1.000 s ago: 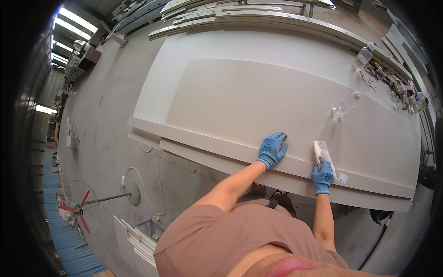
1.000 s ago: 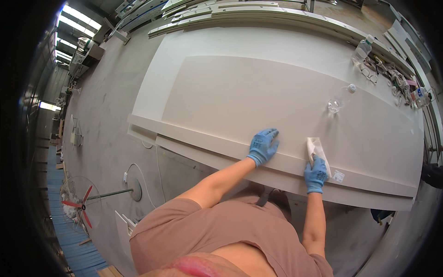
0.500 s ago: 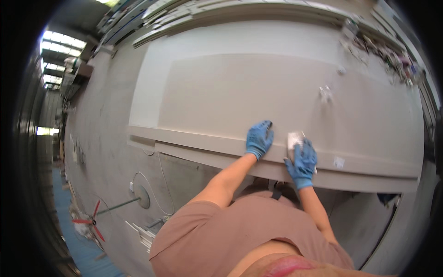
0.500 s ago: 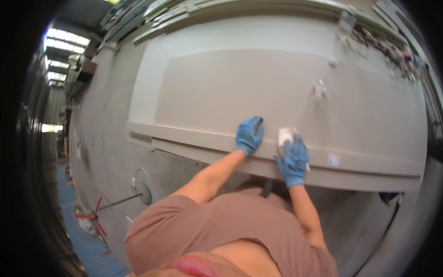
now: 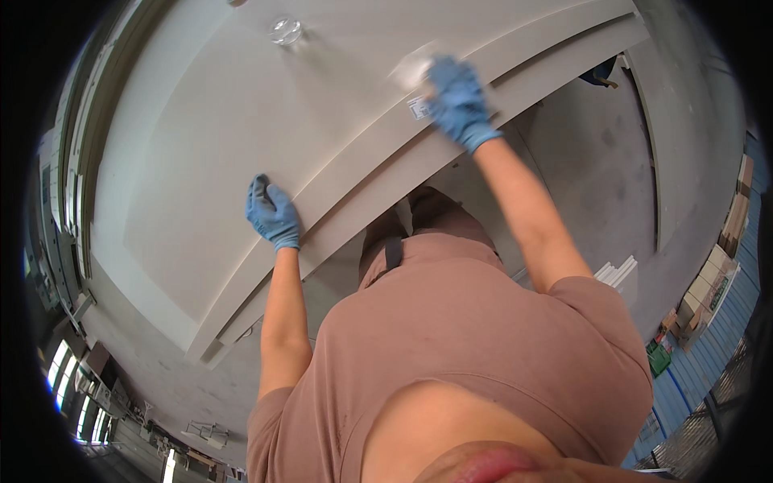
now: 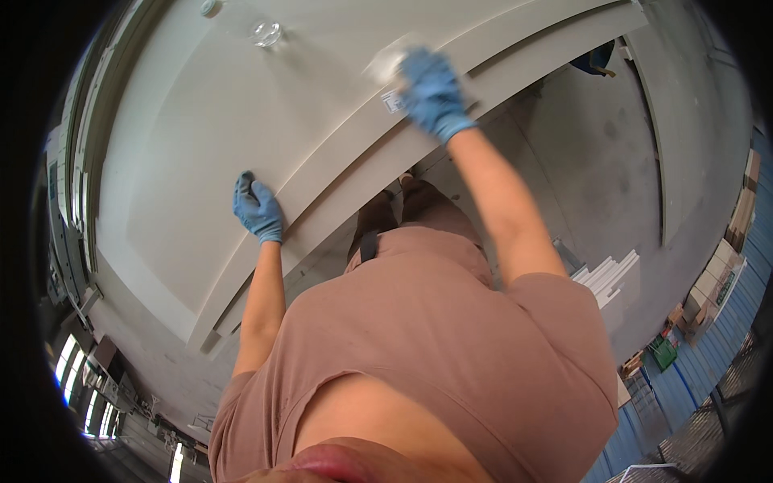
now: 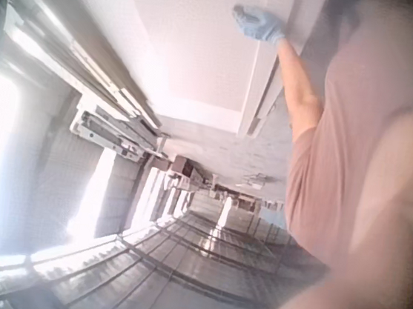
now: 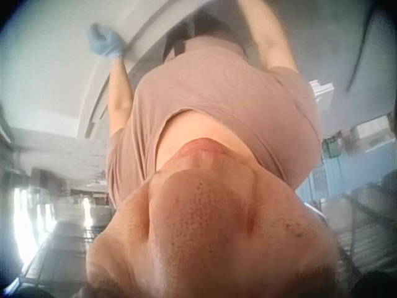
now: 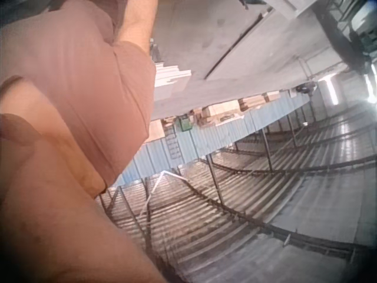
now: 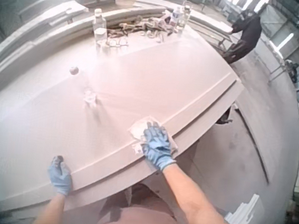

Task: The person aligns and stacks white panels on the floor, then moves to a workbench to wipe a long panel with a cloth and apply sealant from a tube along its edge. The person handles multiple panels and tools throughout the process.

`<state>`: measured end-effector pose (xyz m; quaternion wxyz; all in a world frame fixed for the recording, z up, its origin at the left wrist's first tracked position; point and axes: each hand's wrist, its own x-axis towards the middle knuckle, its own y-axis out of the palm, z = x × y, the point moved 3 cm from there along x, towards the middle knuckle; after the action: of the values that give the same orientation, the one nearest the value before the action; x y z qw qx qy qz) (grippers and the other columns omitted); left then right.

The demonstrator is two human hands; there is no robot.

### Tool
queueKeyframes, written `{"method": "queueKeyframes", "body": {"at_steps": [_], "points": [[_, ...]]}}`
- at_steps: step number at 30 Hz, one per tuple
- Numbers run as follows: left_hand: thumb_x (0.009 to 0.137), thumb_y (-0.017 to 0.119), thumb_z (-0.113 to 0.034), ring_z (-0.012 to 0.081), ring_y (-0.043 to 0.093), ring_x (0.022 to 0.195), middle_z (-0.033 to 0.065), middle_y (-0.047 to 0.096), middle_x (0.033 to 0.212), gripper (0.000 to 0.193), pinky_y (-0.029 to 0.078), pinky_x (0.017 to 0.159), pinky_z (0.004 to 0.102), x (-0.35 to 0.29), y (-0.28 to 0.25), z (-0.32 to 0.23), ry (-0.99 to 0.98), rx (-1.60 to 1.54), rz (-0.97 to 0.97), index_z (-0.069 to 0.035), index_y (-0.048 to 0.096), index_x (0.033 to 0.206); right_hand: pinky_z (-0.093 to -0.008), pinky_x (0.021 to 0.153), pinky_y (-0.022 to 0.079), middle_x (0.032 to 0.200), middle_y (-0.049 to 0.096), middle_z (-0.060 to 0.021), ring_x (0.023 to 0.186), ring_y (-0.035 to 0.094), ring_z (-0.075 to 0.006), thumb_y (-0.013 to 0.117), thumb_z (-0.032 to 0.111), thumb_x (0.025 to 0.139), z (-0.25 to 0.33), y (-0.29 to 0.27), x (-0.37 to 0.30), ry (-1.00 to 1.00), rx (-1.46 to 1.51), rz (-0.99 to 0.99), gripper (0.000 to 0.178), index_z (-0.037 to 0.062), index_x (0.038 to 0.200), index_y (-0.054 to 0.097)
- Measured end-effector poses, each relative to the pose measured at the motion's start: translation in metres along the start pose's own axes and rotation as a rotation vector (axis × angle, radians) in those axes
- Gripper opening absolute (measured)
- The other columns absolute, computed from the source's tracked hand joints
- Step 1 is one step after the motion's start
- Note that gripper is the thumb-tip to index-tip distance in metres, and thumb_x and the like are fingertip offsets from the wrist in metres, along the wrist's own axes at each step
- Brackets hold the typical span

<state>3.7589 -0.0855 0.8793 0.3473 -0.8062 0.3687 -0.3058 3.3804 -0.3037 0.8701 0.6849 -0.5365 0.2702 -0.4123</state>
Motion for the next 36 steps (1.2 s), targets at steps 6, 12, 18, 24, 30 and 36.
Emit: {"method": "queueKeyframes", "body": {"at_steps": [6, 12, 18, 24, 30, 36], "points": [[0.094, 0.061, -0.015, 0.035, 0.071, 0.106, 0.023, 0.075, 0.112, 0.034, 0.054, 0.099, 0.0419, -0.003, 0.006, 0.0, -0.009, -0.006, 0.006, 0.009, 0.072, 0.116, -0.0577, 0.119, 0.032, 0.15, 0.058, -0.0182, 0.142, 0.05, -0.0367, 0.061, 0.04, 0.097, -0.163, -0.03, 0.039, 0.187, -0.417, -0.298, 0.054, 0.0066, 0.14, 0.063], [0.096, 0.061, -0.017, 0.035, 0.07, 0.111, 0.0244, 0.073, 0.121, 0.037, 0.053, 0.103, 0.0424, 0.0, 0.005, 0.001, -0.062, 0.007, 0.035, 0.011, 0.071, 0.118, -0.0445, 0.133, 0.008, 0.172, 0.031, -0.0139, 0.161, 0.021, -0.0328, 0.051, 0.046, 0.101, 0.032, 0.008, -0.012, -0.147, 0.136, 0.145, 0.062, 0.0109, 0.152, 0.054], [0.097, 0.057, -0.016, 0.037, 0.068, 0.115, 0.0248, 0.072, 0.123, 0.039, 0.05, 0.106, 0.0436, -0.007, 0.011, 0.01, -0.055, 0.06, 0.052, 0.011, 0.069, 0.122, -0.0481, 0.122, 0.035, 0.156, 0.05, -0.0185, 0.143, 0.047, -0.0385, 0.066, 0.035, 0.091, -0.137, -0.032, 0.027, 0.045, -0.102, -0.077, 0.05, 0.0071, 0.132, 0.065], [0.095, 0.059, -0.018, 0.0412, 0.065, 0.12, 0.0271, 0.071, 0.122, 0.042, 0.048, 0.11, 0.0464, 0.014, 0.013, -0.035, -0.196, 0.292, 0.152, 0.011, 0.069, 0.123, -0.049, 0.124, 0.03, 0.152, 0.055, -0.0218, 0.144, 0.047, -0.0393, 0.063, 0.038, 0.094, -0.28, -0.069, 0.068, 0.239, -0.41, -0.384, 0.053, 0.0057, 0.137, 0.063], [0.093, 0.066, -0.024, 0.0457, 0.044, 0.144, 0.0286, 0.048, 0.154, 0.055, 0.034, 0.12, 0.053, 0.025, 0.171, -0.249, 0.168, -0.104, 0.258, 0.003, 0.061, 0.141, -0.0515, 0.127, 0.024, 0.162, 0.044, -0.0178, 0.152, 0.037, -0.0365, 0.062, 0.042, 0.094, -0.11, -0.029, 0.022, -0.01, -0.038, -0.139, 0.063, 0.0029, 0.143, 0.059], [0.101, 0.056, -0.038, 0.0453, 0.039, 0.149, 0.0257, 0.047, 0.158, 0.06, 0.026, 0.125, 0.0543, 0.029, 0.227, -0.312, 0.259, 0.091, 0.248, -0.001, 0.053, 0.148, -0.0509, 0.126, 0.027, 0.158, 0.049, -0.0183, 0.15, 0.04, -0.0366, 0.063, 0.045, 0.093, -0.226, -0.053, 0.049, 0.073, -0.079, -0.201, 0.063, 0.004, 0.14, 0.061]]}}
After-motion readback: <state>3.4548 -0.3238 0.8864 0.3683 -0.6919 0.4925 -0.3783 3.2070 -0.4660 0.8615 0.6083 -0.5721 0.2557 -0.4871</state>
